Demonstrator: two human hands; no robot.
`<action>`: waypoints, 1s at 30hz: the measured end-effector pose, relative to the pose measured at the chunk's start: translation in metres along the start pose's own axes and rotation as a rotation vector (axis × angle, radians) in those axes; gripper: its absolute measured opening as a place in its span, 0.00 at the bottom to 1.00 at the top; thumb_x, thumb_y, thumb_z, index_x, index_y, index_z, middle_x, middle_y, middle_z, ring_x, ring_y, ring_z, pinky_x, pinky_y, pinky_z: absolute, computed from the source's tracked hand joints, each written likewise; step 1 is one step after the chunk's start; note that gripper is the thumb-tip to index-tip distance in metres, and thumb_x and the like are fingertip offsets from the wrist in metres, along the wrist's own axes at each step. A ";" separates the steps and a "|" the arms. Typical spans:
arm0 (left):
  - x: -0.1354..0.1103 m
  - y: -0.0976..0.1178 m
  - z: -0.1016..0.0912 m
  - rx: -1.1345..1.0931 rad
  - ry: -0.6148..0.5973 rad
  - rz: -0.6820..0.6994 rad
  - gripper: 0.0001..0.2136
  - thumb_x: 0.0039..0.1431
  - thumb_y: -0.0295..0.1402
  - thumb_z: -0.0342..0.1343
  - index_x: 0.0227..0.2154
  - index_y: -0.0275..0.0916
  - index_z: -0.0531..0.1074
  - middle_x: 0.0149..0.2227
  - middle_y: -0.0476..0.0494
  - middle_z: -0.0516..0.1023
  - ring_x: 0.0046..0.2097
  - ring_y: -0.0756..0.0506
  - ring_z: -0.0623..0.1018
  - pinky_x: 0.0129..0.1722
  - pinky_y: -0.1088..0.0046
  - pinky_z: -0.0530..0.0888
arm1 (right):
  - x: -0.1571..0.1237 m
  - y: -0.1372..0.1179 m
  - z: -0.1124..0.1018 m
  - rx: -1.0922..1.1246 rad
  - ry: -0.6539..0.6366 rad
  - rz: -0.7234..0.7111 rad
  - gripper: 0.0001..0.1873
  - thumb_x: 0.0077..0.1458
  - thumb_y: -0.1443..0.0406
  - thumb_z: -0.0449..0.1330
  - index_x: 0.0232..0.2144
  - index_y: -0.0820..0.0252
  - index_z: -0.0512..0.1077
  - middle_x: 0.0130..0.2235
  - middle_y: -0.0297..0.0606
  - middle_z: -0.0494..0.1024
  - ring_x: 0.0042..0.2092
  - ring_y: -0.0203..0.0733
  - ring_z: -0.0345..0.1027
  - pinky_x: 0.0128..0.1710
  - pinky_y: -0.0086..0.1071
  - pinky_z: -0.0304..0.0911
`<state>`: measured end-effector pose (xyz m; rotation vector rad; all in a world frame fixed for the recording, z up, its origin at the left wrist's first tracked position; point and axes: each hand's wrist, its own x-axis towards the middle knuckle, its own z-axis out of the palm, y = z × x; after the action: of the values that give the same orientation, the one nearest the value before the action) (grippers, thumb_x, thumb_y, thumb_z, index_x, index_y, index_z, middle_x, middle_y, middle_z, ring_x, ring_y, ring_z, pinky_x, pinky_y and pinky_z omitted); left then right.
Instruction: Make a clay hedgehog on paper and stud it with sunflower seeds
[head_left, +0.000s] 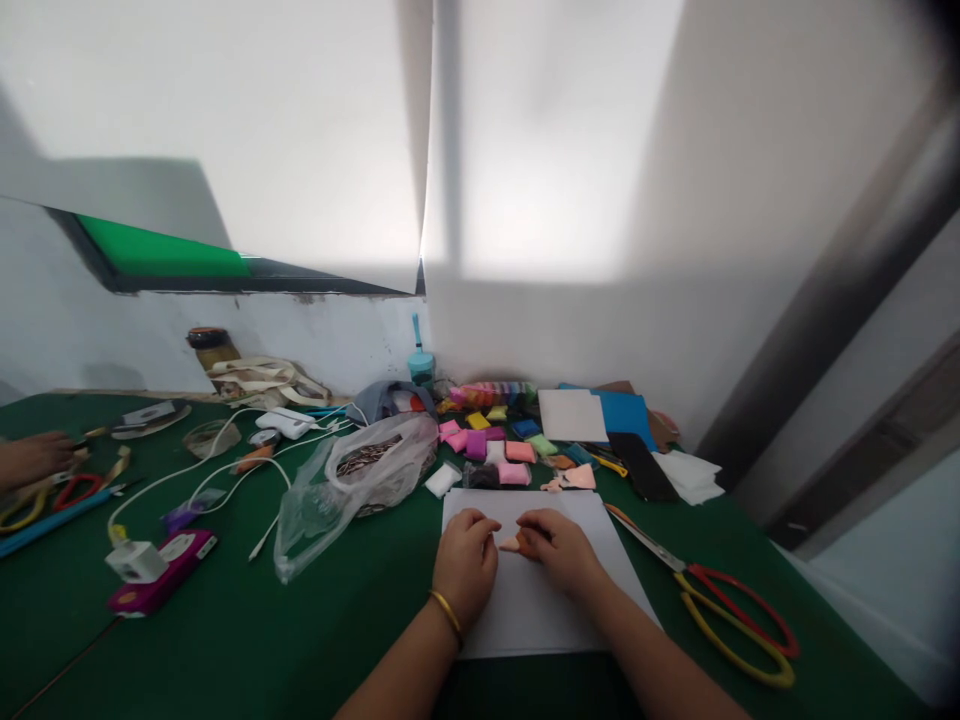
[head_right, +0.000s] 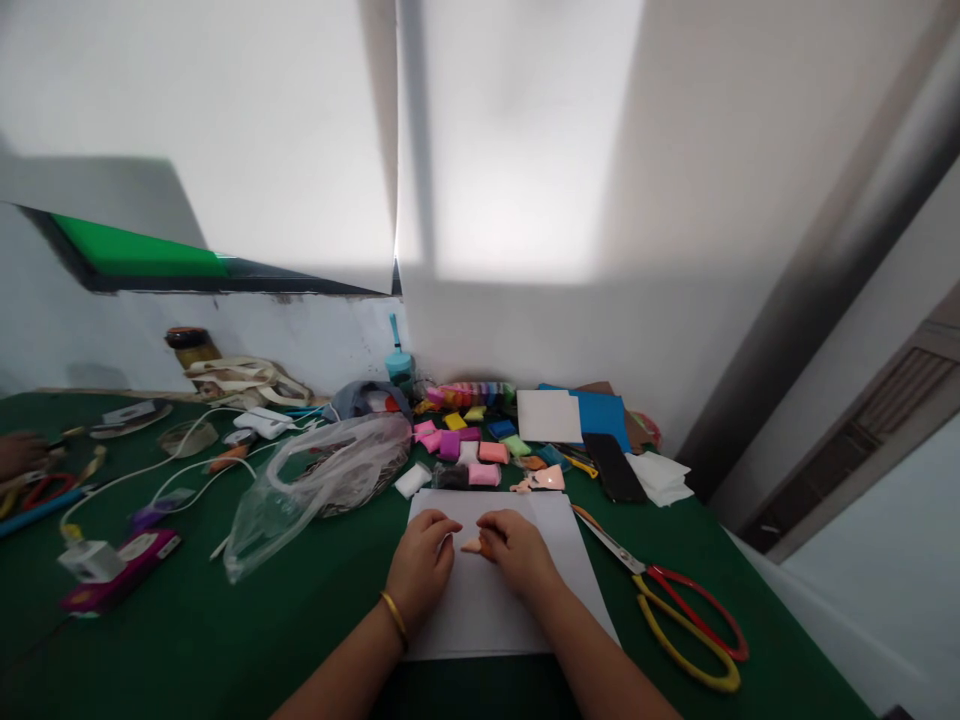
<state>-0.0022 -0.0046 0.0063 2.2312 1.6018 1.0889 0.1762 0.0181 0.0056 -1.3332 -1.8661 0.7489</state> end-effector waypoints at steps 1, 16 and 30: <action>0.000 0.000 0.000 0.002 0.000 -0.002 0.13 0.53 0.23 0.47 0.36 0.41 0.74 0.36 0.44 0.70 0.40 0.45 0.70 0.41 0.67 0.68 | 0.000 0.000 0.001 -0.001 0.004 0.005 0.12 0.52 0.64 0.52 0.36 0.58 0.73 0.38 0.38 0.75 0.40 0.41 0.68 0.42 0.32 0.61; 0.001 -0.003 0.001 0.023 -0.040 -0.043 0.12 0.53 0.22 0.47 0.35 0.40 0.74 0.36 0.44 0.70 0.40 0.46 0.70 0.41 0.68 0.67 | 0.001 -0.001 0.000 -0.244 -0.001 -0.076 0.11 0.56 0.65 0.51 0.36 0.56 0.73 0.37 0.37 0.73 0.41 0.40 0.65 0.41 0.30 0.58; 0.001 -0.006 0.003 0.049 -0.100 -0.093 0.12 0.53 0.23 0.48 0.35 0.41 0.74 0.36 0.45 0.71 0.41 0.46 0.70 0.42 0.69 0.65 | -0.005 -0.005 0.010 -0.419 -0.065 -0.195 0.13 0.58 0.59 0.52 0.33 0.54 0.76 0.32 0.37 0.70 0.38 0.39 0.63 0.39 0.31 0.57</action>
<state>-0.0040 -0.0010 0.0012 2.1792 1.6889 0.9089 0.1666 0.0108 0.0032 -1.3577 -2.2521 0.3124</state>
